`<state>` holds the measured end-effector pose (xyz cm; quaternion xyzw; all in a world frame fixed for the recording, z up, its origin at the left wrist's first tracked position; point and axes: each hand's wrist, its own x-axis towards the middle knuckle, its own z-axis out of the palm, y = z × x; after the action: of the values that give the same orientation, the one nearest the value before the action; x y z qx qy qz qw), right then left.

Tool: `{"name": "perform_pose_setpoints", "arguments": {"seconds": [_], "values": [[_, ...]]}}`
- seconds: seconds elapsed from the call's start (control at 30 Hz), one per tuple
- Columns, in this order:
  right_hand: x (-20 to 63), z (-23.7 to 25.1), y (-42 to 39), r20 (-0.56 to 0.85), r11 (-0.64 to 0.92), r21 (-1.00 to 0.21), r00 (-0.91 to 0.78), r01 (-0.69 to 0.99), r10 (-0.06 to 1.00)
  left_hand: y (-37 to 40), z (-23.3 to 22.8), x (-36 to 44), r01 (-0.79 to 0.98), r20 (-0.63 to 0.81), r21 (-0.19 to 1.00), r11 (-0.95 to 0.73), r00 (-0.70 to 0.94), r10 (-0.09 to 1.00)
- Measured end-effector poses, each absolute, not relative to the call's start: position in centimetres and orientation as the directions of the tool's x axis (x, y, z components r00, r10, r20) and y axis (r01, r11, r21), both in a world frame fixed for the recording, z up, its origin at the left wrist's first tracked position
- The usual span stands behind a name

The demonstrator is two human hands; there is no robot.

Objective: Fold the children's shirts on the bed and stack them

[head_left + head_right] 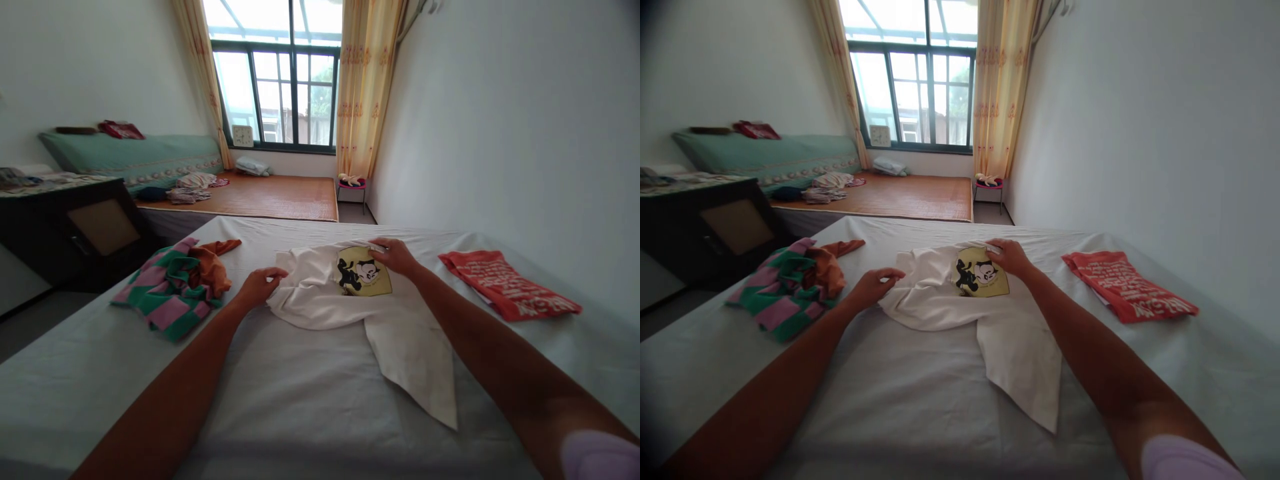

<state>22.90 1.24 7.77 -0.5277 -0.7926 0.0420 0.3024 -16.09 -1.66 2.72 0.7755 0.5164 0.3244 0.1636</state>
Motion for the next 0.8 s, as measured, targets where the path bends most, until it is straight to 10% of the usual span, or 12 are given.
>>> {"name": "perform_pose_setpoints", "arguments": {"seconds": [0.07,0.23,0.47,0.63,0.8], "values": [[22.4,9.2,-2.7,0.458,0.602,-0.408,-0.417,0.686,0.785,-1.7,3.2,-16.2,0.676,0.371,0.618,-0.401,0.199,0.907],[22.6,10.0,-10.1,-0.072,0.562,-0.633,-0.764,0.532,0.641,-1.8,4.1,-15.6,0.596,0.470,0.691,-0.409,0.059,0.881],[22.6,6.4,-6.8,0.294,0.378,-0.611,-0.244,0.696,0.924,-0.5,1.5,-13.9,0.661,0.430,0.564,-0.495,0.276,0.860],[19.3,4.0,-5.6,0.130,0.331,-0.576,-0.316,0.747,0.940,0.0,0.2,-14.4,0.670,0.348,0.530,-0.520,0.387,0.853],[20.1,8.3,-6.7,0.289,0.443,-0.752,-0.359,0.489,0.887,-0.1,0.4,-15.3,0.691,0.379,0.536,-0.485,0.316,0.870]]}}
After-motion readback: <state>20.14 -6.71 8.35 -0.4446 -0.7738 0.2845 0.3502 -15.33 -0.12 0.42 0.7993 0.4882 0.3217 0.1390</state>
